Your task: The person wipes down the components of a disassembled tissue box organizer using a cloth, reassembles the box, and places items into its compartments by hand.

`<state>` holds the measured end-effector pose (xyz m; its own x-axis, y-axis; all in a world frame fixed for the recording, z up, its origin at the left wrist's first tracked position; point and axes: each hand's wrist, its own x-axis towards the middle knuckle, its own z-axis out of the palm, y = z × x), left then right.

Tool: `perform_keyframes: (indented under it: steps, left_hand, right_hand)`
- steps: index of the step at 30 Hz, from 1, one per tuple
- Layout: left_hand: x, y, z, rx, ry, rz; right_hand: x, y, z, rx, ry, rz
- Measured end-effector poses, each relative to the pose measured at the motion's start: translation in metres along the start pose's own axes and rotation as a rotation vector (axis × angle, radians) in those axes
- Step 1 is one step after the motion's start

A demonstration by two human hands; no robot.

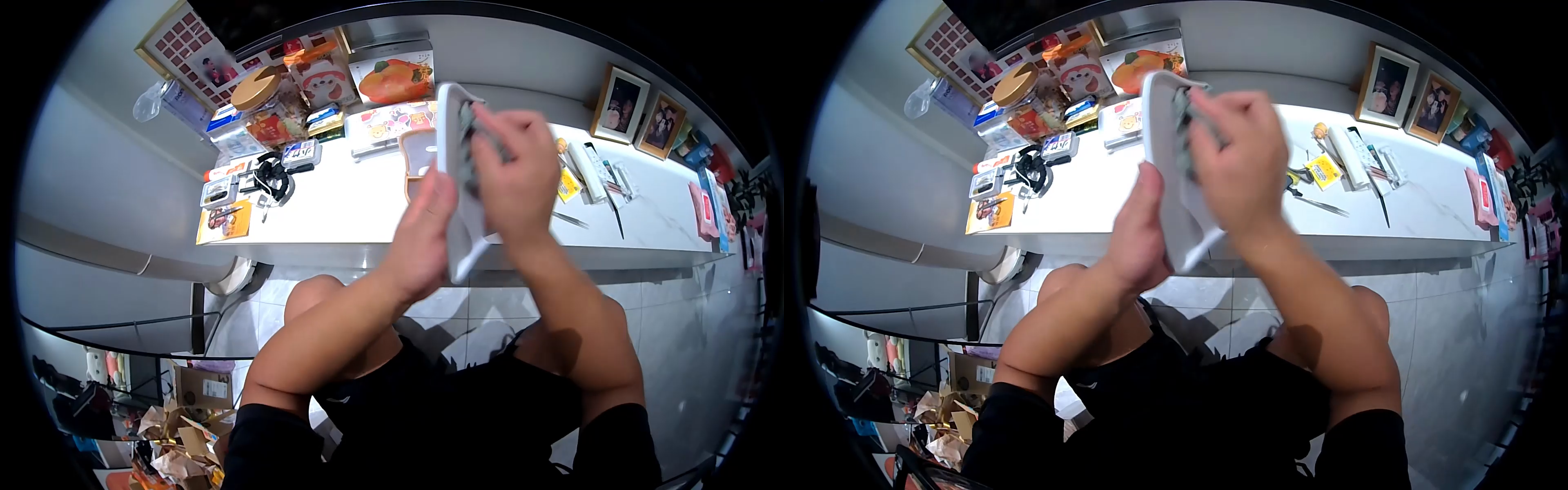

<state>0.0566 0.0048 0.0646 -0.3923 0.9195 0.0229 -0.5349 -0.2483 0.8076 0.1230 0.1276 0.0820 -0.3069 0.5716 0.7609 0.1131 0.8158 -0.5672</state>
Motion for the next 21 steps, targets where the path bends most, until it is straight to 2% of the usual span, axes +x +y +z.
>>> perform_keyframes:
  steps: [1,2,3,4,5,6,8,13,15,16,18,20,21]
  left_hand:
    - [-0.002,-0.001,-0.006,-0.057,-0.111,-0.076]
    - [0.000,0.002,-0.011,-0.057,-0.113,-0.076]
    - [0.007,0.011,-0.012,-0.202,-0.241,-0.116]
    - [0.011,0.019,-0.009,-0.349,-0.366,-0.157]
    - [0.009,0.022,0.000,-0.473,-0.319,-0.112]
    - [0.010,0.023,-0.007,-0.505,-0.362,-0.105]
    - [0.004,0.024,-0.012,-0.559,-0.380,-0.123]
    - [0.003,0.022,-0.015,-0.563,-0.408,-0.182]
    - [0.001,0.020,-0.013,-0.567,-0.402,-0.195]
    - [0.001,0.022,-0.009,-0.512,-0.366,-0.174]
    - [0.002,0.022,-0.007,-0.457,-0.330,-0.155]
    - [0.007,0.023,-0.009,-0.110,-0.283,-0.024]
    - [0.003,0.022,-0.004,-0.102,-0.165,0.038]
  right_hand:
    - [0.012,0.002,-0.005,0.070,-0.008,0.062]
    - [0.018,0.005,-0.009,0.141,-0.014,0.125]
    - [0.020,0.012,-0.013,0.139,-0.005,0.119]
    - [0.020,0.020,-0.015,0.263,0.072,0.264]
    - [0.020,0.026,-0.018,0.389,0.147,0.410]
    - [0.022,0.029,-0.022,0.390,0.148,0.406]
    - [0.023,0.034,-0.031,0.782,0.284,0.626]
    - [0.020,0.027,-0.038,0.688,0.164,0.542]
    - [0.017,0.020,-0.041,0.690,0.130,0.411]
    - [0.016,0.020,-0.042,0.688,0.130,0.414]
    - [0.015,0.021,-0.044,0.474,0.072,0.258]
    - [0.015,0.016,-0.046,0.437,0.028,0.196]
    - [0.014,0.013,-0.046,0.401,-0.017,0.133]
